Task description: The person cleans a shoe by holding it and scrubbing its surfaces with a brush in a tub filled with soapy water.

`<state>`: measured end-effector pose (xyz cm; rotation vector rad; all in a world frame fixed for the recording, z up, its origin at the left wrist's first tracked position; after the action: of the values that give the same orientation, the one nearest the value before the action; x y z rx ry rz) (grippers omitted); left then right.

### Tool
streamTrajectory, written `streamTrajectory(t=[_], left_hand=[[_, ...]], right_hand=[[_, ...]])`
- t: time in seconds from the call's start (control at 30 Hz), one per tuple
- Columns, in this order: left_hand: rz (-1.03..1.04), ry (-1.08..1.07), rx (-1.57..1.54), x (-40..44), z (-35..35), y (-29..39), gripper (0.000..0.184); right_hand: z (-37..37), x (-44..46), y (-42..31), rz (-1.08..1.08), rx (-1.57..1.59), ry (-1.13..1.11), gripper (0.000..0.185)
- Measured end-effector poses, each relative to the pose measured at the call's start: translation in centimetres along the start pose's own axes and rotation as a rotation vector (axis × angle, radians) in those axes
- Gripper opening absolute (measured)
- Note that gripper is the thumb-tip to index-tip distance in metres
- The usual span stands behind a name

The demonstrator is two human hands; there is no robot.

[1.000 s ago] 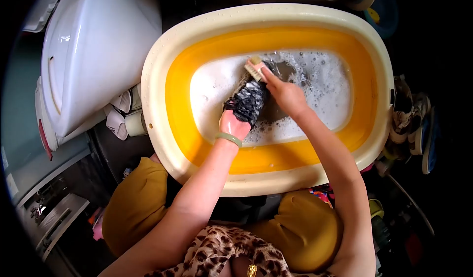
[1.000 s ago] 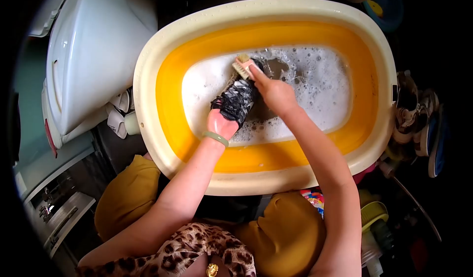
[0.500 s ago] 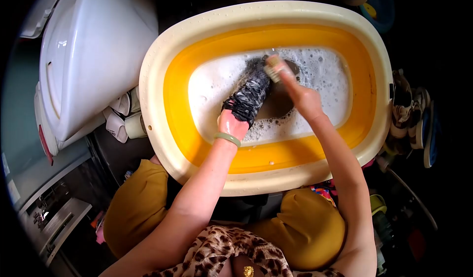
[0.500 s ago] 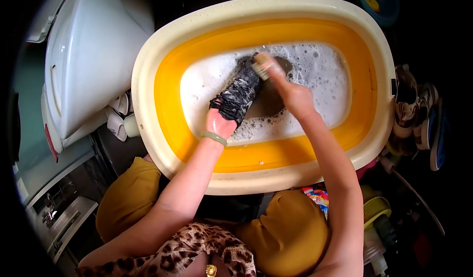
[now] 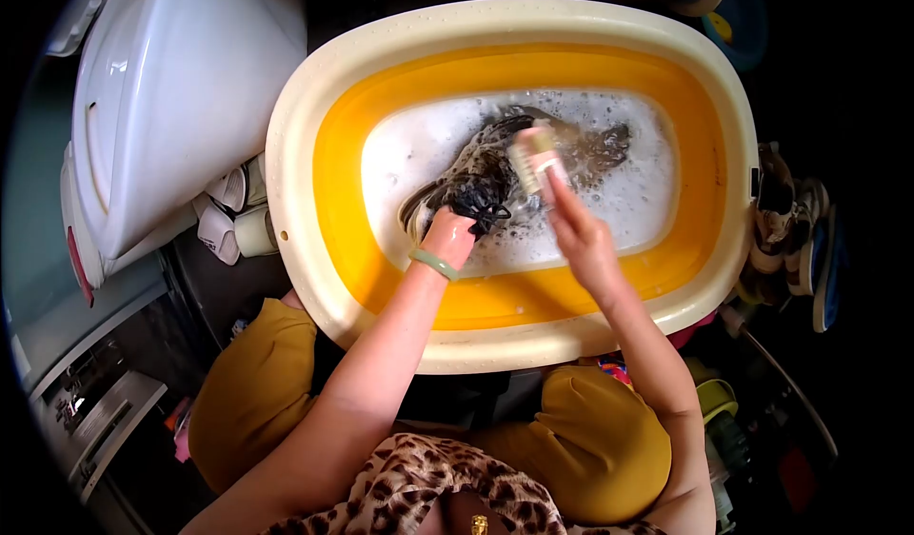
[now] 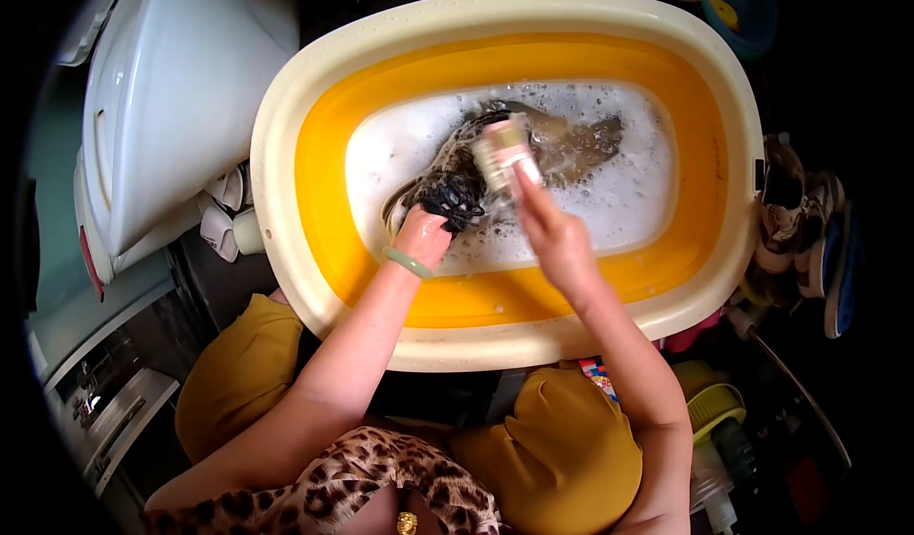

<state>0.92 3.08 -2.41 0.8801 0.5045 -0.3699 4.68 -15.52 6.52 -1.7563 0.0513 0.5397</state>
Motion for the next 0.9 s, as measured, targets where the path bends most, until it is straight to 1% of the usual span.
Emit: streamTrajectory(t=[0.03, 0.07, 0.1, 0.13, 0.17, 0.2, 0.27, 0.3, 0.33, 0.4, 0.43, 0.47, 0.5, 0.53, 0.6, 0.67, 0.7, 0.73, 0.8, 0.87, 0.9], left_hand=[[-0.025, 0.0, 0.026, -0.2, 0.2, 0.0, 0.036], [-0.092, 0.1, 0.136, -0.7, 0.6, 0.2, 0.032], [-0.118, 0.069, 0.186, -0.8, 0.4, -0.2, 0.031], [-0.075, 0.124, 0.169, -0.6, 0.4, -0.7, 0.027], [-0.031, 0.178, 0.155, -0.5, 0.7, -0.9, 0.024], [-0.314, 0.034, 0.506, -0.8, -2.0, -2.6, 0.019], [-0.1, 0.091, 0.347, -1.0, -0.1, -2.0, 0.011], [-0.151, 0.087, 0.469, -0.5, -0.4, -2.3, 0.013], [-0.159, 0.081, 0.464, -0.8, 0.1, -2.6, 0.013], [-0.159, 0.191, -0.013, -1.1, 2.1, -1.7, 0.022], [-0.15, 0.193, -0.012, -1.4, 1.9, -1.8, 0.022], [-0.135, 0.162, 0.125, -1.7, 1.6, -2.2, 0.022], [-0.114, 0.127, 0.258, -1.9, 1.5, -2.6, 0.022], [-0.097, 0.105, 0.341, -2.0, 1.3, -2.8, 0.023], [-0.074, 0.072, 0.453, -2.0, 0.9, -3.0, 0.023], [-0.062, 0.047, 0.522, -1.8, 0.5, -2.9, 0.023], [-0.057, 0.04, 0.54, -1.4, 0.5, -2.9, 0.023], [-0.044, 0.036, 0.555, -1.2, 0.4, -3.0, 0.023], [-0.031, 0.038, 0.578, -1.7, 0.5, -3.1, 0.023], [-0.031, 0.037, 0.587, -1.8, 0.8, -3.2, 0.024], [-0.032, 0.032, 0.594, -1.8, 0.7, -3.1, 0.024]], right_hand=[[1.2, -0.4, -0.3, -0.174, -0.121, -0.068, 0.052], [2.5, -0.7, -0.5, -0.346, -0.241, -0.139, 0.051], [3.3, -0.6, -1.6, -0.311, -0.376, -0.261, 0.048], [3.9, -0.6, -2.5, -0.272, -0.51, -0.385, 0.044], [3.3, 0.4, -0.3, -0.315, -0.471, -0.304, 0.042], [1.9, 1.9, 0.9, -0.173, -0.644, -0.205, 0.034], [-0.9, 4.0, 1.6, -0.185, -0.553, -0.048, 0.037], [-1.0, 3.9, 1.5, -0.232, -0.547, -0.042, 0.04], [0.0, 3.2, 2.1, -0.221, -0.42, -0.041, 0.039], [3.8, -0.5, -0.3, -0.21, -0.403, -0.376, 0.043], [5.3, -1.3, -2.0, -0.136, -0.537, -0.499, 0.044], [6.2, -2.1, -2.8, -0.055, -0.666, -0.62, 0.045], [5.2, -0.7, -0.5, -0.029, -0.704, -0.52, 0.045], [3.4, 0.8, 1.5, -0.084, -0.651, -0.351, 0.041], [0.2, 3.2, -1.0, -0.035, -0.612, -0.178, 0.037], [-1.4, 4.5, -0.8, -0.125, -0.617, -0.015, 0.035], [-1.4, 3.9, -1.4, -0.199, -0.587, -0.009, 0.035], [-0.3, 2.9, -0.3, -0.127, -0.534, -0.131, 0.038], [3.8, -0.7, -0.7, -0.24, -0.659, -0.37, 0.045], [5.8, -2.2, -1.4, -0.207, -0.744, -0.505, 0.052], [4.3, -1.1, -0.4, -0.244, -0.812, -0.425, 0.048]])
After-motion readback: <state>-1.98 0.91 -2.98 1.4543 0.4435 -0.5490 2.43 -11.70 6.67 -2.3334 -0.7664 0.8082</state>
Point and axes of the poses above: each hand's wrist, its own x-axis towards the middle knuckle, its own z-axis out of the palm, y = z × x, the point moved 4 cm from there along x, towards the middle knuckle, and after that the axes turned 13 degrees about x, right-handed, at the moved point
